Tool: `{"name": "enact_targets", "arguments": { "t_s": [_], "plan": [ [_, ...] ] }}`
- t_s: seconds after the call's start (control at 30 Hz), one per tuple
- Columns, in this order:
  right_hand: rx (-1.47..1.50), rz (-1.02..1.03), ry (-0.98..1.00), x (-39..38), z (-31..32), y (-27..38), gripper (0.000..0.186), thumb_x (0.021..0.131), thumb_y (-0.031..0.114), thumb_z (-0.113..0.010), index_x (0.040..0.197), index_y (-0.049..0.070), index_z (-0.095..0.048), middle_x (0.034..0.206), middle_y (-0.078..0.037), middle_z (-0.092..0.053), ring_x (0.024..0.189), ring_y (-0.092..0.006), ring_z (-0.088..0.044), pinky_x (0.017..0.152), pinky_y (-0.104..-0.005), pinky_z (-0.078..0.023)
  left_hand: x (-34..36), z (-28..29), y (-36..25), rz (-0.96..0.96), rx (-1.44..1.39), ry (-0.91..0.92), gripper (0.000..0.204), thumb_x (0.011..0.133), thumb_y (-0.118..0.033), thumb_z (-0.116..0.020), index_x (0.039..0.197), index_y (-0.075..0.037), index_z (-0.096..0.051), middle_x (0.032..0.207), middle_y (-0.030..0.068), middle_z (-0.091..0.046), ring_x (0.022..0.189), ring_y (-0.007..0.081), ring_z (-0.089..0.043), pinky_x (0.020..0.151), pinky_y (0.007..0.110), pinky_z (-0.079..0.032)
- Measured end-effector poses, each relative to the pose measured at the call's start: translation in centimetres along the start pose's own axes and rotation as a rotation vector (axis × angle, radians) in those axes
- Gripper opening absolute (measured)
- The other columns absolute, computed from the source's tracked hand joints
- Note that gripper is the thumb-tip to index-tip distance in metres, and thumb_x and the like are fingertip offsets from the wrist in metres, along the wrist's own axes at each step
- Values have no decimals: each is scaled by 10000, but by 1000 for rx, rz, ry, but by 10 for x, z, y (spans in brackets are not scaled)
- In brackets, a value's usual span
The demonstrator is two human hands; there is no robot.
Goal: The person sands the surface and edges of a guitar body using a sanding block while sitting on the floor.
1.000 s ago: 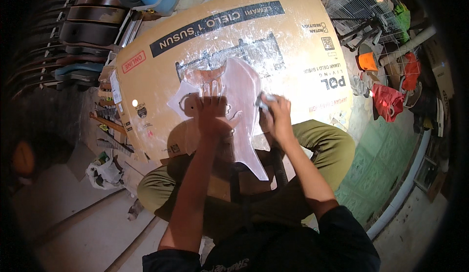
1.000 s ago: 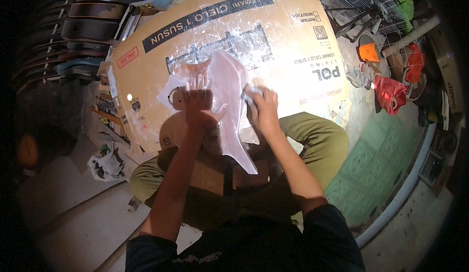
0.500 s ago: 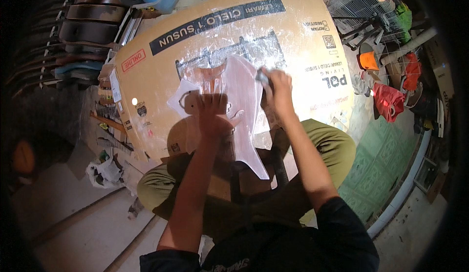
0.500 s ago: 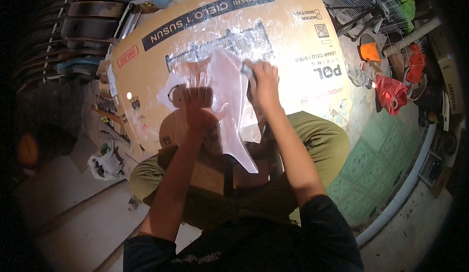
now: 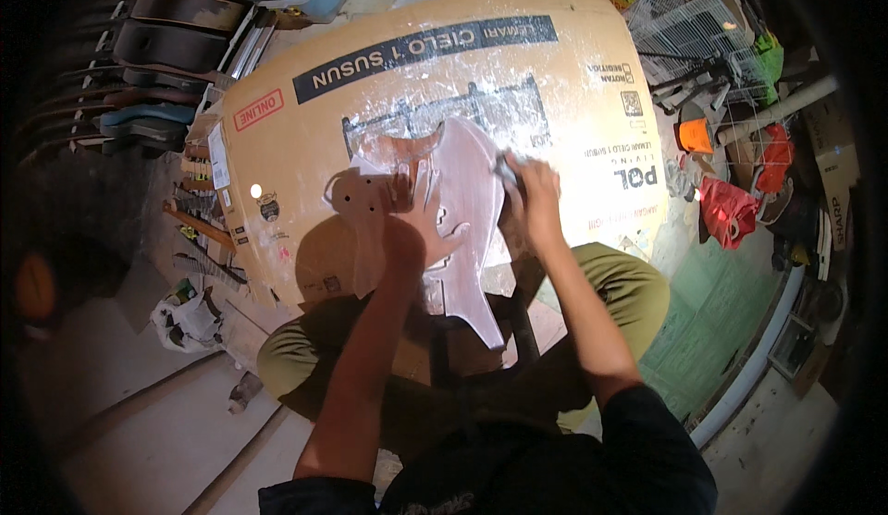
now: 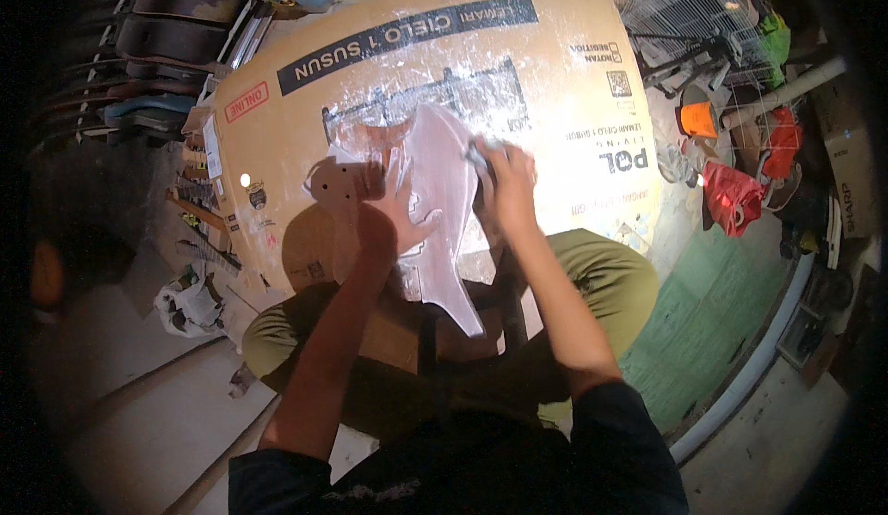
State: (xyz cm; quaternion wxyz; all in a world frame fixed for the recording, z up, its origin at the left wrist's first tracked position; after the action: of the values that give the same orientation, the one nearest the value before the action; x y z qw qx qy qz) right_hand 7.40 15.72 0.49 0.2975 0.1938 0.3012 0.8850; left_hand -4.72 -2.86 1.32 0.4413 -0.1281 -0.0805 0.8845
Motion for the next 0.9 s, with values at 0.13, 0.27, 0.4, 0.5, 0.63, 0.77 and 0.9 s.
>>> {"name": "enact_targets", "arguments": {
  "t_s": [0.13, 0.27, 0.4, 0.5, 0.63, 0.77, 0.9],
  "plan": [
    [-26, -3, -20, 25, 3, 14, 442, 866, 63, -711, 1287, 198, -687, 1165, -150, -626, 1108, -386, -546, 967, -480, -435, 2, 2, -4, 7, 6, 96, 946, 762, -592, -712, 1507, -62, -471, 1677, 151, -218, 1500, 414, -302, 1121, 600, -361],
    [9, 19, 1, 46, 0, 15, 440, 867, 61, -710, 1289, 182, -683, 1155, -137, -628, 1105, -382, -550, 945, -485, -440, 2, -1, -3, 37, -126, 122, 923, 770, -583, -711, 1493, -55, -488, 1672, 143, -234, 1500, 399, -310, 1118, 604, -363],
    [-40, -7, -2, -20, 0, 7, 413, 862, 88, -730, 1263, 177, -694, 1198, -180, -601, 1149, -387, -545, 990, -498, -429, 6, 6, 0, -9, 54, 17, 894, 778, -579, -714, 1467, -46, -513, 1656, 134, -265, 1492, 371, -322, 1098, 586, -400],
    [-7, -78, 0, 24, 7, 18, 412, 865, 87, -726, 1262, 191, -691, 1200, -170, -604, 1124, -392, -544, 963, -508, -432, -2, -6, -2, -12, -65, 40, 892, 777, -580, -719, 1466, -50, -514, 1646, 136, -279, 1496, 375, -308, 1100, 601, -393],
    [34, -59, -10, -15, 2, 9, 440, 869, 70, -718, 1290, 194, -682, 1201, -168, -609, 1128, -393, -542, 968, -486, -422, -1, -9, 0, 2, -122, 30, 907, 776, -572, -727, 1490, -66, -486, 1646, 137, -277, 1495, 397, -299, 1104, 642, -367],
    [-36, 16, -4, -51, 2, 7, 458, 873, 78, -716, 1312, 201, -667, 1225, -184, -602, 1155, -396, -533, 994, -493, -409, -7, -10, -2, 45, -93, 55, 920, 783, -595, -712, 1504, -78, -470, 1656, 122, -261, 1504, 394, -275, 1148, 628, -316],
    [-8, -73, -52, -4, 11, 16, 439, 904, 52, -674, 1335, 129, -645, 1184, -183, -605, 1115, -371, -541, 971, -473, -393, -2, -9, -5, 33, -7, 93, 932, 788, -639, -680, 1513, -95, -466, 1665, 100, -247, 1510, 392, -240, 1213, 610, -174]
  ]
}}
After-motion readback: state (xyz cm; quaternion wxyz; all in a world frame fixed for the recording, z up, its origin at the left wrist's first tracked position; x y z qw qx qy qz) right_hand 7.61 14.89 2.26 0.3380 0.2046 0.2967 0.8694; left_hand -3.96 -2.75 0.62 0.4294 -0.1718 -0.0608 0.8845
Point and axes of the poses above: each hand's wrist, its own x-axis towards the middle knuckle, its own z-axis out of the back of the hand, y = z × x, the point moved 3 cm from there along x, towards the middle knuckle
